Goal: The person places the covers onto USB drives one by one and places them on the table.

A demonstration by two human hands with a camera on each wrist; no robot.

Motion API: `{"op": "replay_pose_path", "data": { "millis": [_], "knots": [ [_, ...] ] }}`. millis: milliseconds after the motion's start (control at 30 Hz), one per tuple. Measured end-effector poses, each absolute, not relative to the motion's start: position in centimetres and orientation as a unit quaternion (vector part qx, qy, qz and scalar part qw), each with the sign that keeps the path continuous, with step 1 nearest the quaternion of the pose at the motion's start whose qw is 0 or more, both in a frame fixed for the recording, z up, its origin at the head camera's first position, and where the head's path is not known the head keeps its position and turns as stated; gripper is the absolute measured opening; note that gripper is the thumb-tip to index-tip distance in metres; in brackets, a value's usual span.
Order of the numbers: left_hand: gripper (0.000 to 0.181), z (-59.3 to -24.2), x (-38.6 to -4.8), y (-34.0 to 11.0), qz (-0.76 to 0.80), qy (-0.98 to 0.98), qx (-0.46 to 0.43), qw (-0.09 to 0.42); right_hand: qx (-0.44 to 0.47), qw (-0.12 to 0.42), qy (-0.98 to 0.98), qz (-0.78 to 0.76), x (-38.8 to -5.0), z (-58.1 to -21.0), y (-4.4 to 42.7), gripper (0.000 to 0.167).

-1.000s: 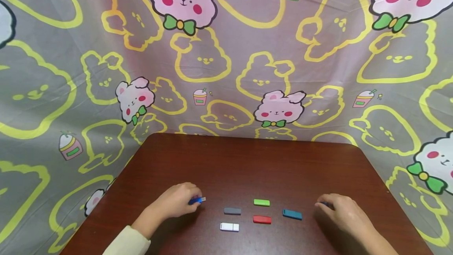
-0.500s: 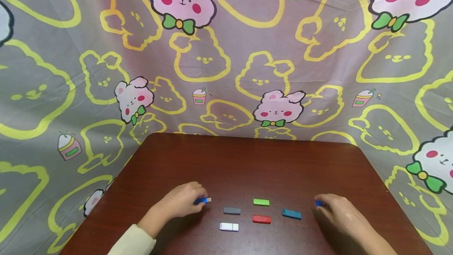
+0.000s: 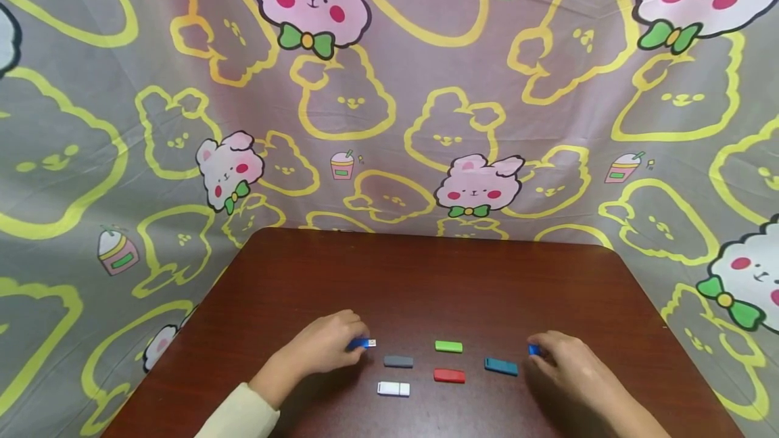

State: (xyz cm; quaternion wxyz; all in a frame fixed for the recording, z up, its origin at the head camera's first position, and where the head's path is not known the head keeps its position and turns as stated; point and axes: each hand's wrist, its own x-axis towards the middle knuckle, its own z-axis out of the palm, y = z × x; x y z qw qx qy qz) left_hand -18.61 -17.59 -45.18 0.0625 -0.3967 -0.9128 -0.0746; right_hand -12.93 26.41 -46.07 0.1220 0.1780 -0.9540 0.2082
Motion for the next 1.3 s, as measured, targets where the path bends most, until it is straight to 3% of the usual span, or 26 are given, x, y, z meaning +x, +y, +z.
{"op": "replay_pose_path", "data": {
  "millis": [567, 933, 1300],
  "knots": [
    [0.015, -45.6, -18.5, -15.0, -0.062, -0.898, -0.425, 0.093, 0.232, 0.153, -0.937, 0.21, -13.0, -46.0, 23.6, 0.016],
    [0.015, -45.3, -18.3, -13.7, -0.065, -0.893, -0.436, 0.097, 0.233, 0.133, -0.941, 0.206, -12.8, -45.6, 22.3, 0.014],
    [0.016, -45.3, -18.3, -12.0, -0.049, -0.881, -0.456, 0.116, 0.275, 0.164, -0.923, 0.215, -12.6, -45.7, 20.9, 0.017]
  ]
}}
